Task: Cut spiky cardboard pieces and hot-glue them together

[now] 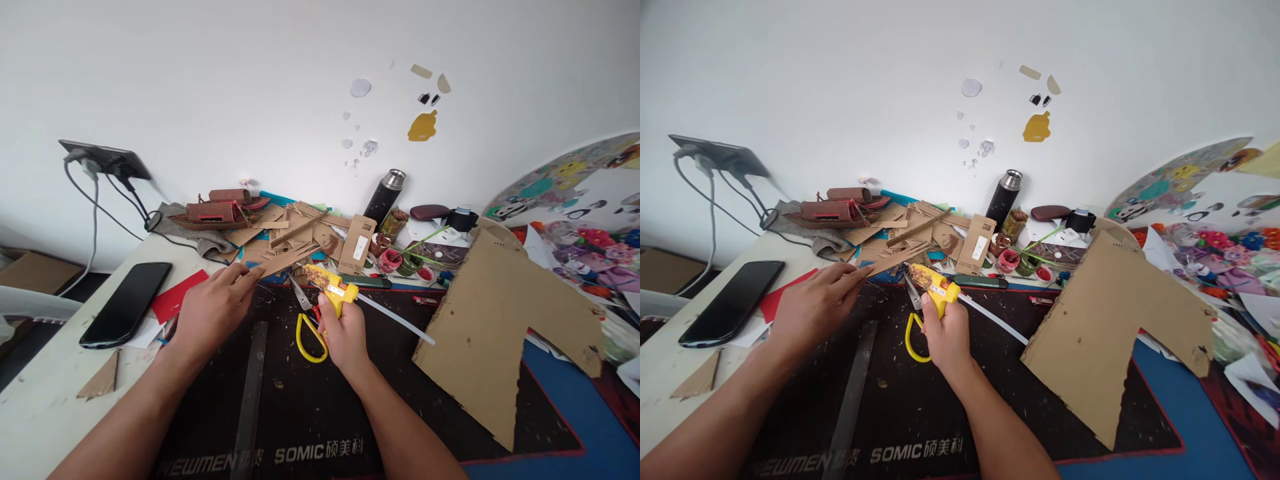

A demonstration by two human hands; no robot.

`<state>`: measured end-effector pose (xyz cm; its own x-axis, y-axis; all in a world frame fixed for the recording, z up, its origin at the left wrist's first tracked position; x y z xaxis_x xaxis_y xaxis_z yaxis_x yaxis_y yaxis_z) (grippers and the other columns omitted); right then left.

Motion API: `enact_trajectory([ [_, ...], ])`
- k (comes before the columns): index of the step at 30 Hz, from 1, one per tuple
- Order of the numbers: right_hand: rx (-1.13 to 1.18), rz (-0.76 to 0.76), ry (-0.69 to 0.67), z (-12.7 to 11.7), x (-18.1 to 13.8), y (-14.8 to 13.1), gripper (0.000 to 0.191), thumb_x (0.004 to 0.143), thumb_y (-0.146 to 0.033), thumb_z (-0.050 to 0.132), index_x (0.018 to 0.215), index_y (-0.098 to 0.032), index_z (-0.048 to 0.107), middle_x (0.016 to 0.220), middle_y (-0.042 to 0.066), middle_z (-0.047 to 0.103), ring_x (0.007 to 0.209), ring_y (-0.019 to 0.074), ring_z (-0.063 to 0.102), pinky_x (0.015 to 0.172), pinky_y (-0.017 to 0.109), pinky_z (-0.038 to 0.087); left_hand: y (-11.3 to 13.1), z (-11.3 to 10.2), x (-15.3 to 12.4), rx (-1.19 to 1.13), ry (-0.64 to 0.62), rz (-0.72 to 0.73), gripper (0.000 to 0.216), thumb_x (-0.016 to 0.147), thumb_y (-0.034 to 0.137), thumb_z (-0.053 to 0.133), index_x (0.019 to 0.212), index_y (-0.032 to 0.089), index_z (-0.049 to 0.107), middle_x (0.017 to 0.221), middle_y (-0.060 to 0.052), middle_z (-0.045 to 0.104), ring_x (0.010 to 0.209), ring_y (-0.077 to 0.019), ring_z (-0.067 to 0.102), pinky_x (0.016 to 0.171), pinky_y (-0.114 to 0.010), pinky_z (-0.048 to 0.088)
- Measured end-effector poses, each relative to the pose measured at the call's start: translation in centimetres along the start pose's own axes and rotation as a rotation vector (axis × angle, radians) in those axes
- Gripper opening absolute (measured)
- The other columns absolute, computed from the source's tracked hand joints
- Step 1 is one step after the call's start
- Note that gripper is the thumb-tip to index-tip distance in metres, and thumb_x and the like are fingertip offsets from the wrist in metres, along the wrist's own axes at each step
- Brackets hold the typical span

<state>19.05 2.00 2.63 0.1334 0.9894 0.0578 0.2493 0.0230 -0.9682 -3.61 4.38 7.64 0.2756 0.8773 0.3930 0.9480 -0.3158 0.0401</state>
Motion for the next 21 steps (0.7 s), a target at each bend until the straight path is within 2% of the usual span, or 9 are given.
enact_trajectory([
  [17, -0.022, 0.006, 0.005, -0.06, 0.03, 0.03, 0.059, 0.101, -0.058, 0.055, 0.053, -0.025, 0.051, 0.041, -0.003, 0.045, 0.038, 0.0130, 0.045, 0.043, 0.026, 0.037, 0.16, 0.21, -0.04, 0.034, -0.031, 0.006, 0.040, 0.110, 0.028, 0.046, 0.134, 0.026, 0.078, 0.121, -0.009, 0.080, 0.099, -0.0261, 0.078, 0.065, -0.034, 0.053],
  [21, -0.040, 0.001, 0.013, -0.08, 0.07, -0.05, 0.059, 0.101, -0.057, 0.055, 0.052, -0.025, 0.050, 0.041, -0.002, 0.046, 0.038, 0.0129, 0.047, 0.043, 0.025, 0.037, 0.20, 0.04, -0.15, 0.039, -0.006, 0.016, 0.039, 0.111, 0.030, 0.047, 0.134, 0.026, 0.078, 0.121, -0.008, 0.080, 0.098, -0.0263, 0.078, 0.063, -0.034, 0.052],
])
Point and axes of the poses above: each hand's wrist, its own x-axis towards the middle knuckle, its own z-axis out of the palm, y = z × x, the point moved 9 cm from there along x, towards the middle knuckle
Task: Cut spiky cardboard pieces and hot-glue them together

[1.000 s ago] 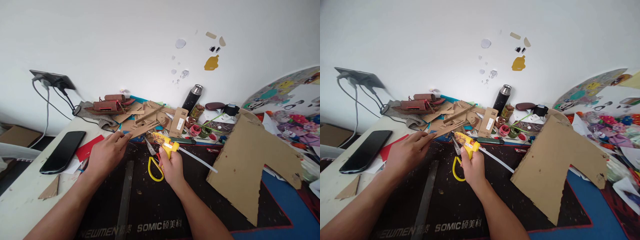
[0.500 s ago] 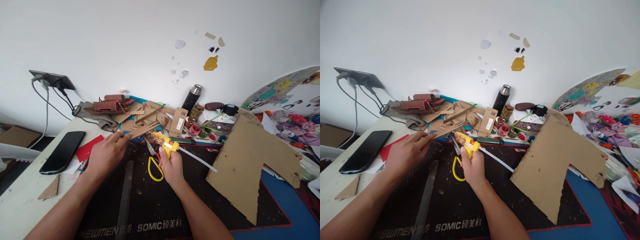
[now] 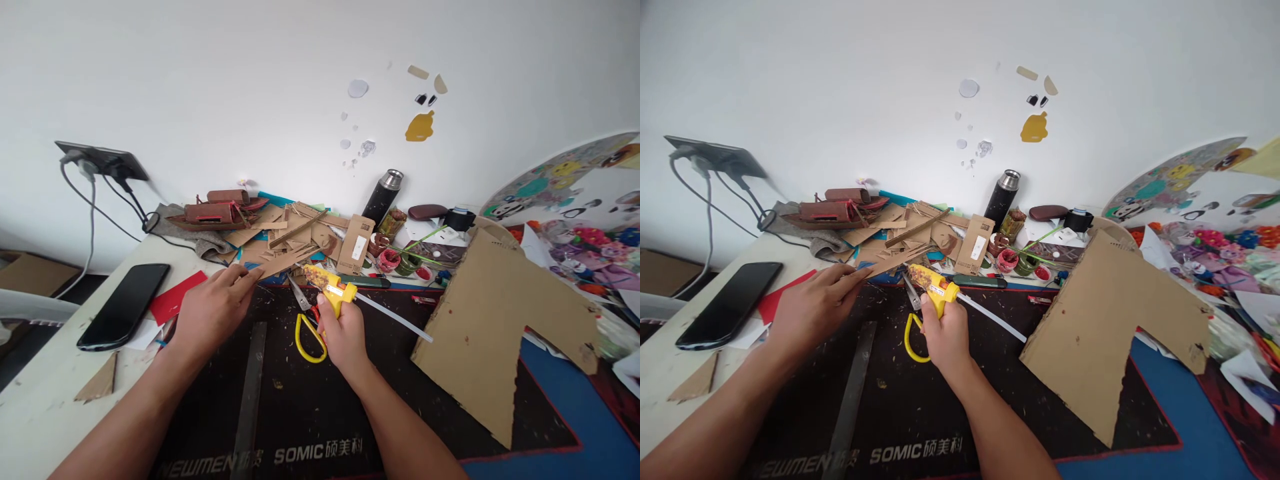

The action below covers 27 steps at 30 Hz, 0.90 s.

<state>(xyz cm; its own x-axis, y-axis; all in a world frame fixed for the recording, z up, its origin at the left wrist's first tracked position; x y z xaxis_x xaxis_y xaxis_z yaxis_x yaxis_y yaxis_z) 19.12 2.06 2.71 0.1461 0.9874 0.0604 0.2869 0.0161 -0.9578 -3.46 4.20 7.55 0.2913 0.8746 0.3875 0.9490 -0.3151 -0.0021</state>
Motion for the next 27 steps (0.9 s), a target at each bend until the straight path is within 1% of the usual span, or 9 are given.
enact_trajectory([
  [6, -0.007, -0.006, -0.009, 0.02, -0.09, -0.10, 0.058, 0.101, -0.056, 0.054, 0.052, -0.025, 0.050, 0.041, -0.002, 0.047, 0.038, 0.0127, 0.047, 0.044, 0.025, 0.038, -0.11, 0.12, 0.04, -0.011, 0.000, -0.002, 0.039, 0.111, 0.030, 0.047, 0.134, 0.026, 0.078, 0.122, -0.008, 0.080, 0.097, -0.0267, 0.077, 0.063, -0.035, 0.050],
  [11, -0.006, -0.006, -0.004, -0.06, -0.01, -0.11, 0.057, 0.101, -0.056, 0.055, 0.053, -0.025, 0.051, 0.042, -0.002, 0.047, 0.039, 0.0130, 0.048, 0.044, 0.025, 0.038, -0.34, 0.25, 0.02, -0.023, -0.008, -0.011, 0.038, 0.110, 0.030, 0.049, 0.134, 0.026, 0.078, 0.118, -0.007, 0.080, 0.096, -0.0259, 0.077, 0.063, -0.033, 0.049],
  [16, 0.014, 0.020, -0.003, 0.00, -0.03, 0.26, 0.057, 0.100, -0.057, 0.056, 0.054, -0.025, 0.050, 0.041, -0.003, 0.045, 0.037, 0.0129, 0.046, 0.042, 0.025, 0.037, -0.21, 0.28, -0.04, -0.004, -0.002, 0.002, 0.039, 0.111, 0.031, 0.047, 0.134, 0.025, 0.078, 0.120, -0.008, 0.080, 0.097, -0.0261, 0.077, 0.063, -0.034, 0.050],
  [21, 0.011, 0.014, -0.008, 0.01, -0.01, 0.24, 0.057, 0.100, -0.057, 0.055, 0.053, -0.025, 0.050, 0.042, -0.003, 0.047, 0.039, 0.0130, 0.047, 0.043, 0.025, 0.038, -0.35, 0.40, 0.01, -0.007, -0.024, -0.019, 0.040, 0.111, 0.031, 0.045, 0.134, 0.027, 0.078, 0.121, -0.008, 0.080, 0.099, -0.0262, 0.077, 0.064, -0.034, 0.051],
  [27, 0.015, 0.015, 0.007, -0.26, 0.12, 0.40, 0.058, 0.101, -0.057, 0.055, 0.053, -0.025, 0.049, 0.042, -0.003, 0.046, 0.039, 0.0134, 0.047, 0.044, 0.026, 0.039, -0.20, 0.23, 0.09, -0.008, -0.026, -0.010, 0.041, 0.111, 0.029, 0.044, 0.134, 0.027, 0.078, 0.122, -0.008, 0.080, 0.098, -0.0266, 0.078, 0.063, -0.033, 0.051],
])
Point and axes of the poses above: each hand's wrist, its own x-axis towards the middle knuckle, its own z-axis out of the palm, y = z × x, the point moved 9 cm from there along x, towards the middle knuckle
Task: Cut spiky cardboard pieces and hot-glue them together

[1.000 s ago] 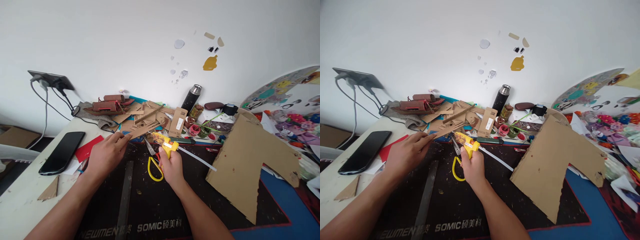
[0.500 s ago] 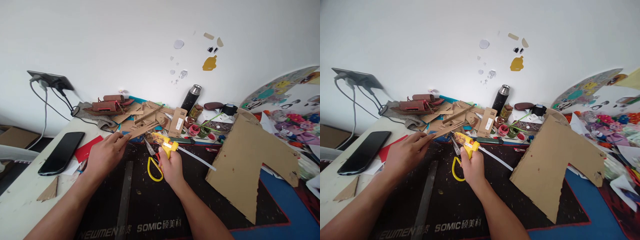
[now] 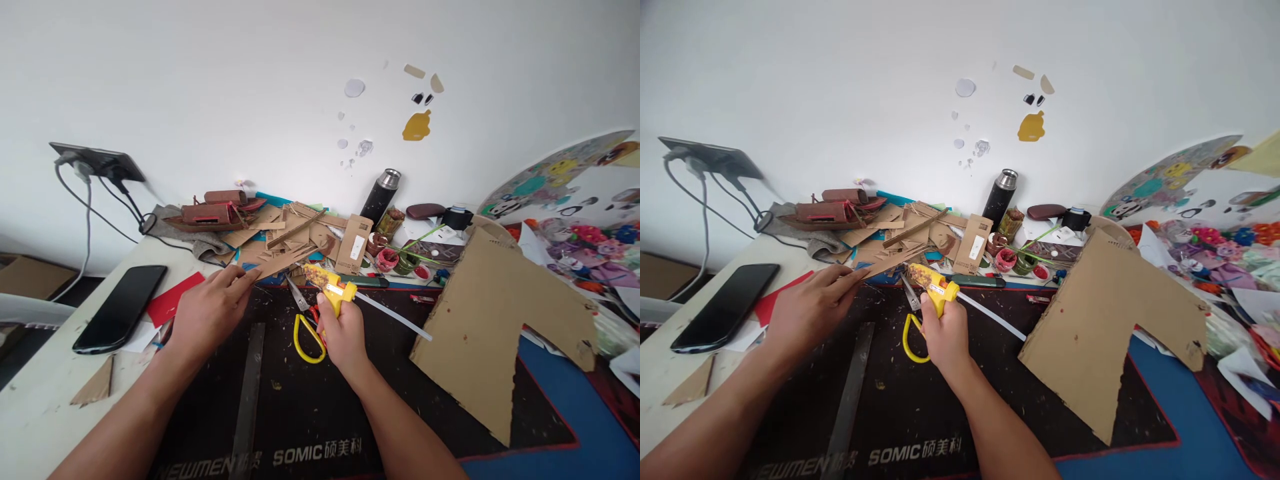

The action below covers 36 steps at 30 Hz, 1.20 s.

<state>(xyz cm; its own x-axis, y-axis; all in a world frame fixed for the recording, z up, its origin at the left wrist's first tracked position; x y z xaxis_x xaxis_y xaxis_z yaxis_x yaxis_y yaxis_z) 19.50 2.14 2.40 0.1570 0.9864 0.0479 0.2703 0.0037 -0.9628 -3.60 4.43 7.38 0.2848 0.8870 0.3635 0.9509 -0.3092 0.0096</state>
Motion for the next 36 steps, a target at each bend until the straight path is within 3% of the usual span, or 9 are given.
enact_trajectory([
  [36, -0.069, -0.040, 0.045, -1.2, 0.3, -0.8, 0.060, 0.102, -0.055, 0.055, 0.051, -0.025, 0.052, 0.044, 0.000, 0.053, 0.044, 0.0156, 0.054, 0.051, 0.027, 0.042, 0.2, -0.2, 0.2, -0.006, 0.004, -0.011, 0.043, 0.111, 0.032, 0.043, 0.133, 0.028, 0.080, 0.119, -0.009, 0.081, 0.096, -0.0266, 0.077, 0.061, -0.033, 0.053],
])
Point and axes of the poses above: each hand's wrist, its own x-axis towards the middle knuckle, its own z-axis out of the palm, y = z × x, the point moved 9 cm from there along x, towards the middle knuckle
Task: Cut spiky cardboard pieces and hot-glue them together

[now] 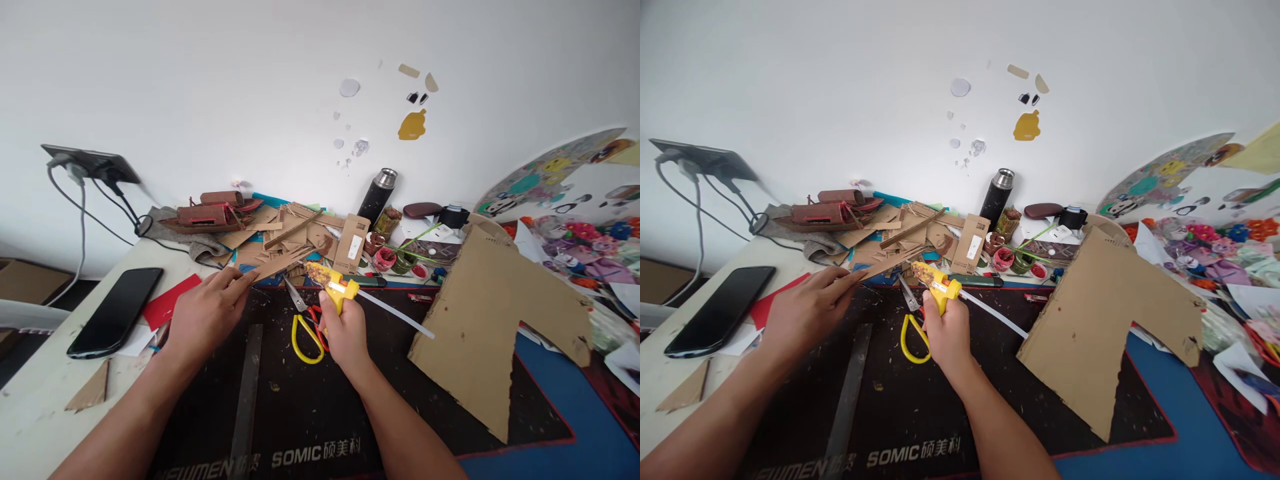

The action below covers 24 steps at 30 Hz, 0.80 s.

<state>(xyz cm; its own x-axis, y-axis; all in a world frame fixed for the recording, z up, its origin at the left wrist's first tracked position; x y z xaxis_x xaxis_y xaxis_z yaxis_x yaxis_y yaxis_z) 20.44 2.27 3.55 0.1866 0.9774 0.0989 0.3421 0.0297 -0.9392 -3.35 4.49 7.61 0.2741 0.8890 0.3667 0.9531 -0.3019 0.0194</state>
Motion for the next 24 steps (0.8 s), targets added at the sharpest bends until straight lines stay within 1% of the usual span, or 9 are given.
enact_trajectory([
  [11, -0.009, 0.006, 0.007, -0.16, 0.06, -0.09, 0.062, 0.101, -0.057, 0.056, 0.049, -0.025, 0.051, 0.043, 0.001, 0.053, 0.044, 0.0159, 0.053, 0.051, 0.027, 0.043, -0.18, 0.12, 0.02, -0.031, -0.007, -0.016, 0.043, 0.111, 0.033, 0.042, 0.132, 0.028, 0.079, 0.118, -0.009, 0.081, 0.099, -0.0270, 0.077, 0.061, -0.033, 0.051],
  [18, -0.007, 0.027, 0.007, -0.29, 0.16, -0.10, 0.062, 0.101, -0.057, 0.055, 0.048, -0.025, 0.050, 0.041, 0.000, 0.050, 0.042, 0.0153, 0.051, 0.051, 0.027, 0.043, -0.21, 0.23, -0.13, -0.041, -0.007, -0.012, 0.042, 0.110, 0.032, 0.043, 0.133, 0.028, 0.078, 0.119, -0.009, 0.080, 0.100, -0.0275, 0.077, 0.062, -0.033, 0.051],
  [24, 0.003, 0.020, 0.015, -0.36, 0.21, -0.09, 0.062, 0.101, -0.056, 0.056, 0.048, -0.025, 0.050, 0.042, 0.001, 0.053, 0.043, 0.0159, 0.053, 0.051, 0.027, 0.044, -0.31, 0.22, -0.11, -0.040, -0.010, -0.027, 0.042, 0.110, 0.034, 0.044, 0.133, 0.029, 0.078, 0.119, -0.009, 0.080, 0.100, -0.0272, 0.077, 0.062, -0.032, 0.051],
])
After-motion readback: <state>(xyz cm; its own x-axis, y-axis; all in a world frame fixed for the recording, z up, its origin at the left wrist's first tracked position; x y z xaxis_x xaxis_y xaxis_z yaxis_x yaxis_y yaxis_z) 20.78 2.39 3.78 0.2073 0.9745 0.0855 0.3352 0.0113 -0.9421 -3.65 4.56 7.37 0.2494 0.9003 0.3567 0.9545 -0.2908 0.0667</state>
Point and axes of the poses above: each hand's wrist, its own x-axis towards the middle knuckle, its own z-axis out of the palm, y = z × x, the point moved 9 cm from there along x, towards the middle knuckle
